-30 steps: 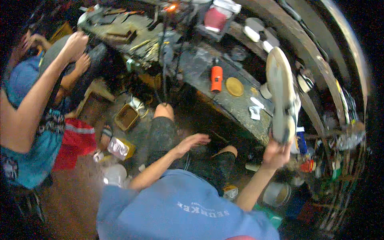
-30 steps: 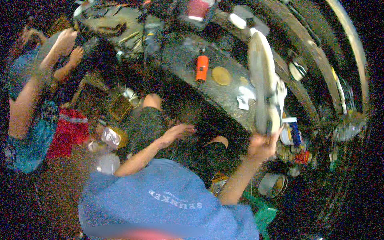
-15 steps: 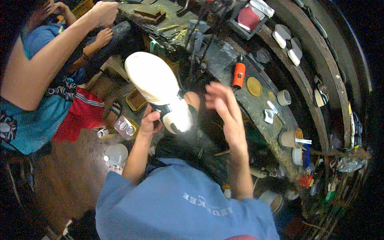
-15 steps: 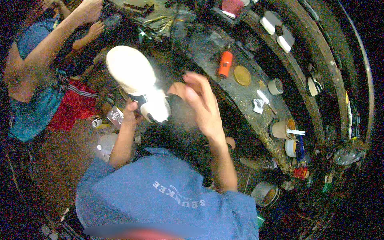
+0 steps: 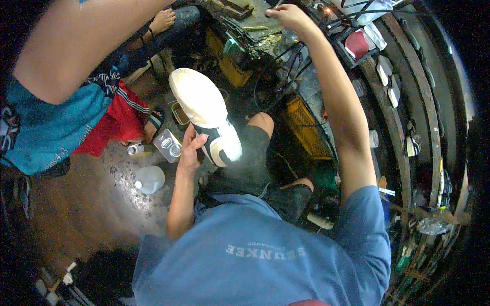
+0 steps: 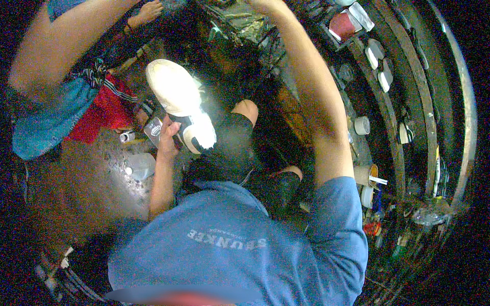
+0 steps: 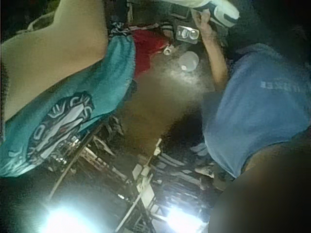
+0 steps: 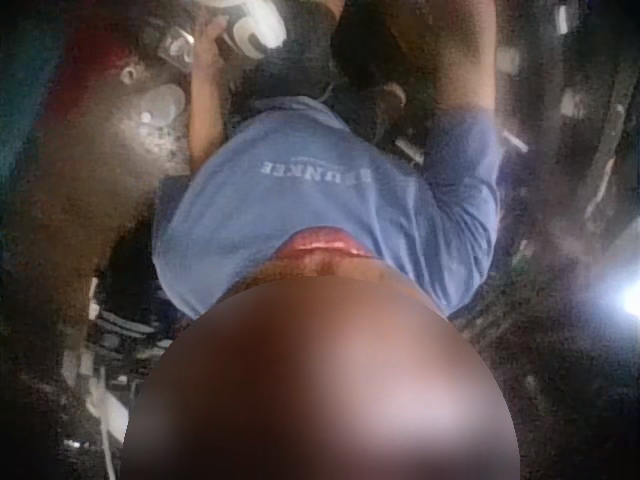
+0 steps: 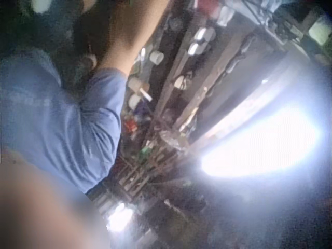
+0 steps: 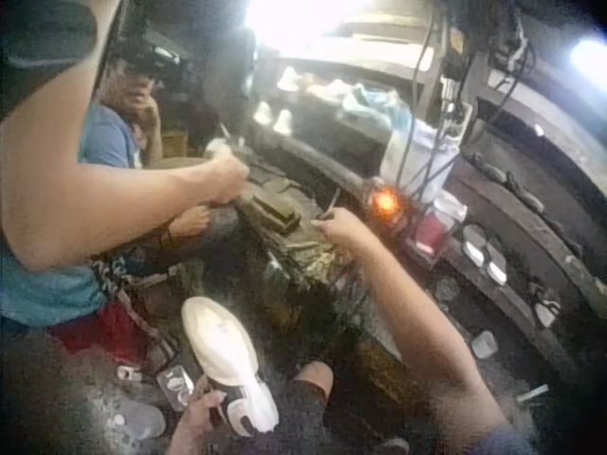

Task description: The person uses a handheld rotary tool to grind the sole of a white sneaker, then switches to a heat gun to apply heat to the same area. The person rotates the shoe to access different sections of the sole and repeatedly inspects the treated surface.

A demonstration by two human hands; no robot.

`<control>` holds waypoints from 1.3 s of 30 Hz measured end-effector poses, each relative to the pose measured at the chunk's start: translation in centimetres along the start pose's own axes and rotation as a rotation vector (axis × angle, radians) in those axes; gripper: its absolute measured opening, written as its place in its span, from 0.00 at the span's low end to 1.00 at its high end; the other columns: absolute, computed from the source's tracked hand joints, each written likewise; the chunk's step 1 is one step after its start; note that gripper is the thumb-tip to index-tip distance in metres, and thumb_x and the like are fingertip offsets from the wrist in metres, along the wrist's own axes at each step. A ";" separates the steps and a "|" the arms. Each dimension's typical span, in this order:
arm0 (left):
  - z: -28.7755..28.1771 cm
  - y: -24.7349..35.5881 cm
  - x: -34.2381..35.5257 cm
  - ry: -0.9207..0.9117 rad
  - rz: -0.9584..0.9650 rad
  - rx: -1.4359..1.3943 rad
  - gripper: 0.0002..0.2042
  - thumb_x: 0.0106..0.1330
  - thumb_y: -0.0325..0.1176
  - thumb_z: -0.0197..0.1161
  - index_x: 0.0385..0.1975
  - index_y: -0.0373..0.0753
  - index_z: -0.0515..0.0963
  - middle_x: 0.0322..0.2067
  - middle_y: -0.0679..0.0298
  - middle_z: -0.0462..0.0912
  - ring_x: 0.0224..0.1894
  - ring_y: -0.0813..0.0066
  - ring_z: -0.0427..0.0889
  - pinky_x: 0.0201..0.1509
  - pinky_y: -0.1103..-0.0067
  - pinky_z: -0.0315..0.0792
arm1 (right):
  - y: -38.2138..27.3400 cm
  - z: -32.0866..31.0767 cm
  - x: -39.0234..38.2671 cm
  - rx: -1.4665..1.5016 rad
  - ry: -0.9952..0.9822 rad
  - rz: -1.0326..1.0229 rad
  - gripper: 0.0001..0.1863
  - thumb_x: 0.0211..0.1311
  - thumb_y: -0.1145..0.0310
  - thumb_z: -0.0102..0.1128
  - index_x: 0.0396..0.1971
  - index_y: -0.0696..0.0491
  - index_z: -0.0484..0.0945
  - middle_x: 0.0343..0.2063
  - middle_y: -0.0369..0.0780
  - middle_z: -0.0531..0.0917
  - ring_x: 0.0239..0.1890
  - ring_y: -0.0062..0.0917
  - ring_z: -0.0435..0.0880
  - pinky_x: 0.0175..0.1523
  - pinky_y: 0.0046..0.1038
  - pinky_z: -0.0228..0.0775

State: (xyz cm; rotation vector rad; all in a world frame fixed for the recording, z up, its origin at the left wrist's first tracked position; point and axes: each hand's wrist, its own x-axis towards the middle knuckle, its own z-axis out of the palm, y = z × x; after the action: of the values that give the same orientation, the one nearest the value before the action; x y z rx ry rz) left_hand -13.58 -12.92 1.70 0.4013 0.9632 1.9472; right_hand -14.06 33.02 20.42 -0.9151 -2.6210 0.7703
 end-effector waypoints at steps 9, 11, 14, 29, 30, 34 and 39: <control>-1.6 0.5 2.6 -0.025 -0.027 -0.017 0.38 0.64 0.46 0.71 0.71 0.33 0.69 0.62 0.57 0.81 0.62 0.64 0.83 0.67 0.70 0.75 | -6.2 -2.3 -3.9 -0.098 -0.054 0.028 0.20 0.68 0.62 0.65 0.51 0.62 0.87 0.43 0.50 0.91 0.41 0.35 0.91 0.49 0.36 0.82; -1.5 0.6 2.7 -0.034 -0.010 -0.011 0.38 0.64 0.46 0.71 0.71 0.33 0.69 0.62 0.57 0.81 0.62 0.64 0.82 0.68 0.69 0.75 | -6.2 -2.3 -3.6 -0.027 -0.151 -0.016 0.19 0.73 0.62 0.63 0.52 0.63 0.84 0.43 0.48 0.90 0.44 0.33 0.91 0.54 0.33 0.83; -1.5 0.2 2.5 -0.034 -0.005 -0.066 0.40 0.63 0.47 0.72 0.72 0.32 0.67 0.63 0.56 0.80 0.63 0.64 0.81 0.69 0.68 0.74 | -4.5 -2.1 -4.3 0.282 -0.155 -0.034 0.17 0.79 0.59 0.61 0.49 0.58 0.87 0.40 0.40 0.90 0.43 0.23 0.90 0.53 0.24 0.83; -1.2 -0.1 2.0 -0.133 -0.086 -0.087 0.42 0.63 0.44 0.71 0.77 0.36 0.63 0.67 0.58 0.77 0.68 0.63 0.78 0.73 0.67 0.71 | 5.0 4.7 3.6 -0.856 -0.334 0.628 0.22 0.64 0.56 0.65 0.54 0.51 0.88 0.54 0.46 0.89 0.55 0.41 0.88 0.58 0.45 0.80; -1.1 -0.1 1.9 -0.134 -0.085 -0.063 0.42 0.63 0.43 0.71 0.77 0.36 0.63 0.67 0.58 0.77 0.68 0.63 0.78 0.73 0.67 0.70 | 4.6 4.7 3.0 -0.844 -0.319 0.652 0.22 0.64 0.57 0.65 0.55 0.50 0.87 0.55 0.46 0.88 0.56 0.42 0.87 0.59 0.45 0.80; -1.3 -0.4 2.1 -0.138 -0.084 -0.034 0.42 0.63 0.42 0.71 0.77 0.35 0.63 0.67 0.57 0.77 0.67 0.62 0.78 0.74 0.67 0.69 | 1.2 4.7 1.5 -0.837 -0.224 0.693 0.22 0.63 0.61 0.67 0.56 0.48 0.87 0.59 0.45 0.87 0.61 0.42 0.85 0.63 0.47 0.79; -1.6 -0.8 2.1 -0.096 -0.100 -0.034 0.41 0.63 0.40 0.71 0.77 0.35 0.63 0.67 0.57 0.77 0.67 0.62 0.78 0.74 0.67 0.69 | -3.8 1.8 0.8 -0.857 -0.188 0.453 0.22 0.61 0.65 0.66 0.57 0.46 0.87 0.61 0.45 0.86 0.64 0.41 0.85 0.64 0.46 0.79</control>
State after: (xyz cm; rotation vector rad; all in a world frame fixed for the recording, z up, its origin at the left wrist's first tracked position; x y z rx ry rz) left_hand -15.23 -11.69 -0.16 0.4158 0.8715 1.8351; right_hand -17.31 30.29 21.13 -1.7561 -2.9577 -0.2831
